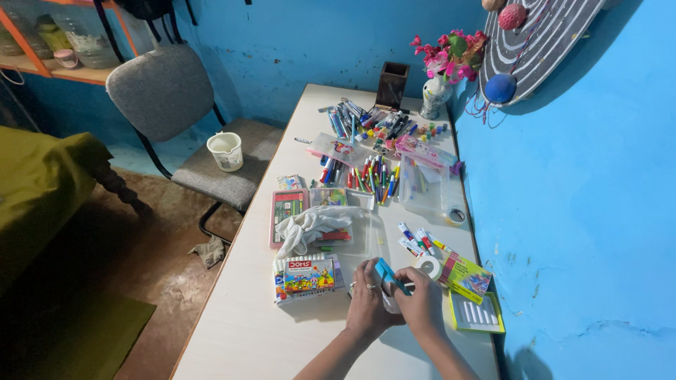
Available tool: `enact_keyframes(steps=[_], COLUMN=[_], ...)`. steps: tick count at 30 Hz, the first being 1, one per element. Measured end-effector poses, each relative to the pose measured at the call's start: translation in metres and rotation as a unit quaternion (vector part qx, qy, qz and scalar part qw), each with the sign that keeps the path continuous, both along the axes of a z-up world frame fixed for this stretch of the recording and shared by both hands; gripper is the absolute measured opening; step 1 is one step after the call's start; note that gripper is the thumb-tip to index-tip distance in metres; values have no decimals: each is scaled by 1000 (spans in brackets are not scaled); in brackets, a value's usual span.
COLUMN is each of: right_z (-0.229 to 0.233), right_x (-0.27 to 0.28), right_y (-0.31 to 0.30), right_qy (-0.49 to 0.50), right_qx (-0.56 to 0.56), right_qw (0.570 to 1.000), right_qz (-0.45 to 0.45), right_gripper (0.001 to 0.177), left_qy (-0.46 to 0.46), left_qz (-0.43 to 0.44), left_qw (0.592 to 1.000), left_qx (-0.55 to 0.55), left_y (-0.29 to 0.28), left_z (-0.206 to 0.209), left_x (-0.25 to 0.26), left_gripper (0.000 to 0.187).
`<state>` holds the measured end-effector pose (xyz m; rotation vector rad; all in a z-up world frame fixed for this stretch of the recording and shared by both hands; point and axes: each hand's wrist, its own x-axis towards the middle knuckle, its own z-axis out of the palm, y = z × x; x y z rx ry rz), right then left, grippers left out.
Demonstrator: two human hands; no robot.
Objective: The person organizes art supplies on a white table. They wipe a box of colored pencils with a white cloth, then wipe several small paint tubes and place them into a yellow box. The person also handles a roll of tape and a plastic container while arranging items.
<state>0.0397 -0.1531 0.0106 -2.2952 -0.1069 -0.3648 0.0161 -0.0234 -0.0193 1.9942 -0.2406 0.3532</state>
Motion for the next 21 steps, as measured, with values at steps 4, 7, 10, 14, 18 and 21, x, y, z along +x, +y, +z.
enact_keyframes(steps=[4,7,10,14,18,21], right_z=[-17,-28,-36,-51,-65,-66], right_x=[6,6,8,11,31,52], right_y=[-6,-19,-29,-30,-33,-48], right_qy=[-25,-59,-8,39,41,181], right_qx=[63,82,67,85,114,164], right_qw=[997,990,993,994,991,967], right_qz=[43,95,96,52,52,78], right_gripper=[18,23,29,24,13,14], left_qy=[-11,20,21,38,23,28], left_qz=[13,11,11,-1,-8,-22], left_qw=[1000,1000,1000,999,1000,999], left_qx=[-22,4,7,25,16,17], left_y=[3,4,4,1,1,1], left_z=[0,0,1,2,-2,-4], left_x=[2,1,2,0,0,-1], left_gripper=[134,134,125,126,135,143])
